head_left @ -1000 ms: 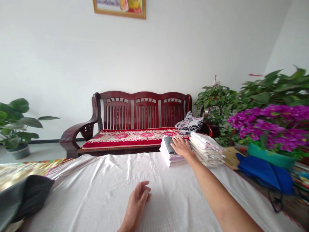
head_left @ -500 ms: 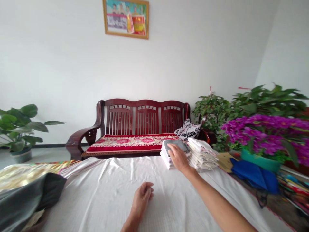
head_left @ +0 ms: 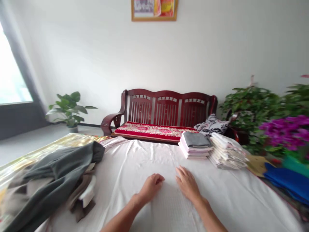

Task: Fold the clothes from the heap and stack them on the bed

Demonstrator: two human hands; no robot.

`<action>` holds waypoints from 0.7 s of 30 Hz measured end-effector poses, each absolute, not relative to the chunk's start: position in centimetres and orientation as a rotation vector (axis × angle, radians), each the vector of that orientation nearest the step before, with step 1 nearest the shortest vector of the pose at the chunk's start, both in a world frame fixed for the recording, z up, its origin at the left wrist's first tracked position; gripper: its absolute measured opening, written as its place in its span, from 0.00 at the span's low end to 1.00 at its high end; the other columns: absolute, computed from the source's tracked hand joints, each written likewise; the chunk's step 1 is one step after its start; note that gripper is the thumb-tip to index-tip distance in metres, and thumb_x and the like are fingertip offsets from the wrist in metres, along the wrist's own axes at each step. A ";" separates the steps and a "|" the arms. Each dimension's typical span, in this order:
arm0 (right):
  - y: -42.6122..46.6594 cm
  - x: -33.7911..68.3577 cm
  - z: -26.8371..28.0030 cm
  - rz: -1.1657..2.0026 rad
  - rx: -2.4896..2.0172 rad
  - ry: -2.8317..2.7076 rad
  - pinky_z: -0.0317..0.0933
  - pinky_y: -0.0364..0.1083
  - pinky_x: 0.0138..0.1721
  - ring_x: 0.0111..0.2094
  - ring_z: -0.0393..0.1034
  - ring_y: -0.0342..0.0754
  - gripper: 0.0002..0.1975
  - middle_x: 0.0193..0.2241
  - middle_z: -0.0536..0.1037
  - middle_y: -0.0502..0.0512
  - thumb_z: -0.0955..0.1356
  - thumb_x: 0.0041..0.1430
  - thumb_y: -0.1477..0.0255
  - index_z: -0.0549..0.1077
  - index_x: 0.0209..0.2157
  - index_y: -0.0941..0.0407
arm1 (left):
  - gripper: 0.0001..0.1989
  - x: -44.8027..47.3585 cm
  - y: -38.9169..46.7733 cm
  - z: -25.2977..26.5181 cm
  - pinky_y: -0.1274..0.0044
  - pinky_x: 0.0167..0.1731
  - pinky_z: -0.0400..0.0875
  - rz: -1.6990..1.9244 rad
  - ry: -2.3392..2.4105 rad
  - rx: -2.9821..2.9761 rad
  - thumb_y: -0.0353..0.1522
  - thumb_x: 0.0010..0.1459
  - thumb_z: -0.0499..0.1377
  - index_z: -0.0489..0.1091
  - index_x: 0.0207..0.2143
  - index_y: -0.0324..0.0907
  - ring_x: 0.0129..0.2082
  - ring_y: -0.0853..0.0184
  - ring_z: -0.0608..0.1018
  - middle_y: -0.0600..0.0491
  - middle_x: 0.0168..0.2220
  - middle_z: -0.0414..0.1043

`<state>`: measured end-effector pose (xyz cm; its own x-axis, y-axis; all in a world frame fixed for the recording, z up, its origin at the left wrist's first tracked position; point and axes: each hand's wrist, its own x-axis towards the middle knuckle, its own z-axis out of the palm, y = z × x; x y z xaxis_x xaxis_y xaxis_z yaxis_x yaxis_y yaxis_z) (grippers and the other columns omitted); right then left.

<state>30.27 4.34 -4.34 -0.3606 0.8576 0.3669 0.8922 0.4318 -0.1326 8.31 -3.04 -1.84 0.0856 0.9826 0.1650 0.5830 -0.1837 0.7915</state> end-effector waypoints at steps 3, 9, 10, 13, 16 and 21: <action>5.6 30.9 -5.7 -0.179 -1.355 -2.314 0.59 0.59 0.61 0.60 0.66 0.60 0.23 0.57 0.73 0.66 0.59 0.64 0.68 0.73 0.56 0.60 | 0.18 5.9 -5.1 -0.6 0.77 0.40 0.69 0.888 1.564 1.814 0.25 0.51 0.53 0.77 0.42 0.40 0.37 0.66 0.77 0.51 0.38 0.79; 7.2 31.8 -7.7 -0.238 -1.204 -2.269 0.64 0.58 0.58 0.56 0.69 0.59 0.23 0.55 0.75 0.65 0.59 0.64 0.65 0.75 0.52 0.58 | 0.17 -1.1 -8.5 1.2 0.75 0.45 0.71 0.937 1.739 1.860 0.28 0.57 0.55 0.75 0.47 0.42 0.43 0.64 0.79 0.49 0.44 0.79; 7.3 31.9 -7.8 -0.237 -1.196 -2.267 0.64 0.58 0.58 0.56 0.70 0.58 0.22 0.54 0.76 0.64 0.59 0.64 0.65 0.75 0.52 0.57 | 0.16 -2.5 -9.0 1.7 0.73 0.48 0.70 0.978 1.839 1.866 0.28 0.58 0.55 0.75 0.47 0.42 0.45 0.63 0.79 0.49 0.46 0.79; 7.3 31.9 -7.7 -0.217 -1.172 -2.265 0.64 0.58 0.57 0.56 0.70 0.58 0.23 0.54 0.76 0.64 0.58 0.64 0.64 0.76 0.52 0.57 | 0.17 -6.9 -10.2 4.0 0.68 0.54 0.67 1.022 2.293 1.807 0.29 0.61 0.53 0.74 0.49 0.43 0.51 0.59 0.76 0.47 0.50 0.77; 7.1 31.9 -7.5 -0.193 -1.163 -2.267 0.64 0.58 0.58 0.56 0.69 0.59 0.23 0.54 0.76 0.66 0.58 0.65 0.64 0.75 0.52 0.59 | 0.20 -11.0 -10.3 6.4 0.67 0.57 0.64 0.874 2.719 1.666 0.30 0.62 0.52 0.71 0.55 0.42 0.56 0.56 0.73 0.45 0.55 0.73; 6.6 31.7 -7.1 -0.172 -1.199 -2.256 0.64 0.58 0.58 0.56 0.70 0.58 0.22 0.54 0.76 0.63 0.59 0.63 0.65 0.76 0.51 0.55 | 0.31 -15.9 -7.8 7.8 0.56 0.60 0.57 0.484 3.031 1.309 0.39 0.61 0.56 0.59 0.64 0.37 0.67 0.44 0.56 0.36 0.67 0.56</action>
<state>31.68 6.63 -7.05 -0.4336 0.7206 0.5411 0.7943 0.5892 -0.1481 -15.89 -7.84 7.82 -0.6763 0.6777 0.2886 0.7339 0.6536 0.1850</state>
